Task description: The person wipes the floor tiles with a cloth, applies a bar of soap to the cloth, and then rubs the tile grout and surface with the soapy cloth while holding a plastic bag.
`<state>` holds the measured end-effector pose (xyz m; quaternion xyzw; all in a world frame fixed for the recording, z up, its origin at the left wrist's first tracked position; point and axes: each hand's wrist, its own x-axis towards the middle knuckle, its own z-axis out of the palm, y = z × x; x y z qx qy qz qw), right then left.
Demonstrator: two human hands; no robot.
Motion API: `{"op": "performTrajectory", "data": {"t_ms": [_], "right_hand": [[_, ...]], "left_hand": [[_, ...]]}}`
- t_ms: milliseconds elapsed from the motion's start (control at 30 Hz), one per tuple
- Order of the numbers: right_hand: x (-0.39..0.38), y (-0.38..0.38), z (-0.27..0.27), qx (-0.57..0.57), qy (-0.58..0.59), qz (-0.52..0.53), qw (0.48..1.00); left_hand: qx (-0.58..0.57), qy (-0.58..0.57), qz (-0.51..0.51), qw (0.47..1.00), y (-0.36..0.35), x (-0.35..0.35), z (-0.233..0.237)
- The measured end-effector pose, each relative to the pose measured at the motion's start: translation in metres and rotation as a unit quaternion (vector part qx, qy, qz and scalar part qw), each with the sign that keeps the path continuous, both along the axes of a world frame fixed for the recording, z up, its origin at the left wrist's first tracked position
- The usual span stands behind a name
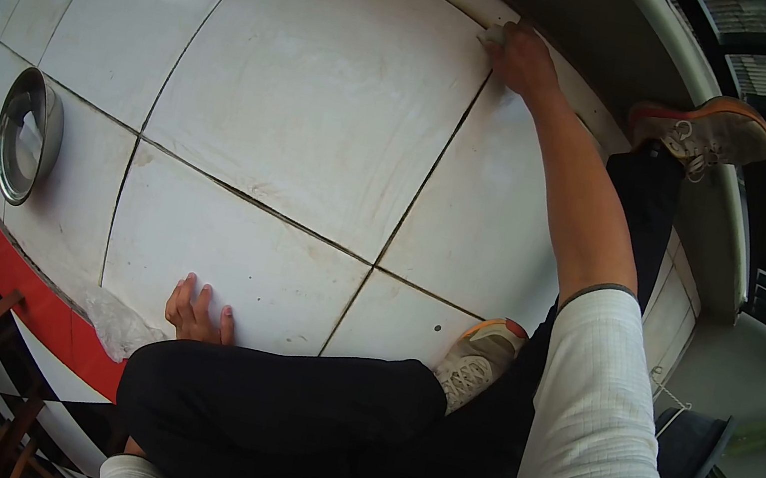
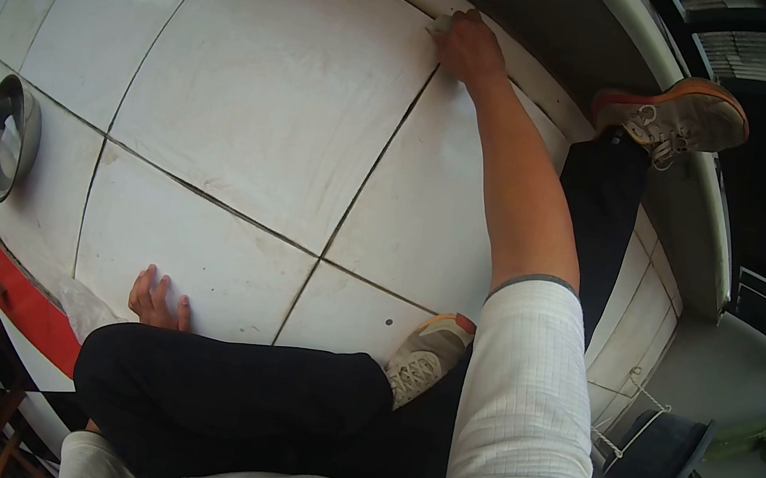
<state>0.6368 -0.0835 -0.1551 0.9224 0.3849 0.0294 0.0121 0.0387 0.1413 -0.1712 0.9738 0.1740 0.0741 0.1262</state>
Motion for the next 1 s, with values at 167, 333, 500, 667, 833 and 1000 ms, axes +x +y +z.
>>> {"op": "performTrajectory", "data": {"t_ms": [167, 333, 500, 667, 833, 1000], "right_hand": [[-0.079, -0.012, 0.019, 0.073, 0.086, -0.003, 0.994], [-0.037, -0.001, 0.011, 0.072, 0.066, -0.011, 0.995], [-0.025, 0.009, 0.007, 0.066, 0.045, -0.048, 0.996], [-0.104, -0.007, 0.024, 0.087, 0.125, -0.033, 0.988], [-0.034, 0.003, 0.006, 0.1, 0.073, -0.015, 0.992], [-0.049, 0.011, 0.006, 0.113, 0.069, -0.048, 0.99]], "left_hand": [[-0.006, 0.001, 0.001, 1.0, -0.001, -0.003, 0.002], [-0.009, -0.005, 0.004, 1.0, -0.001, -0.001, 0.001], [-0.009, -0.018, 0.002, 1.0, 0.001, -0.001, 0.001], [-0.012, 0.001, 0.006, 1.0, 0.0, 0.0, 0.005], [-0.012, -0.006, -0.006, 1.0, 0.003, -0.003, 0.001], [-0.021, -0.011, 0.001, 1.0, 0.003, -0.003, 0.001]]}}
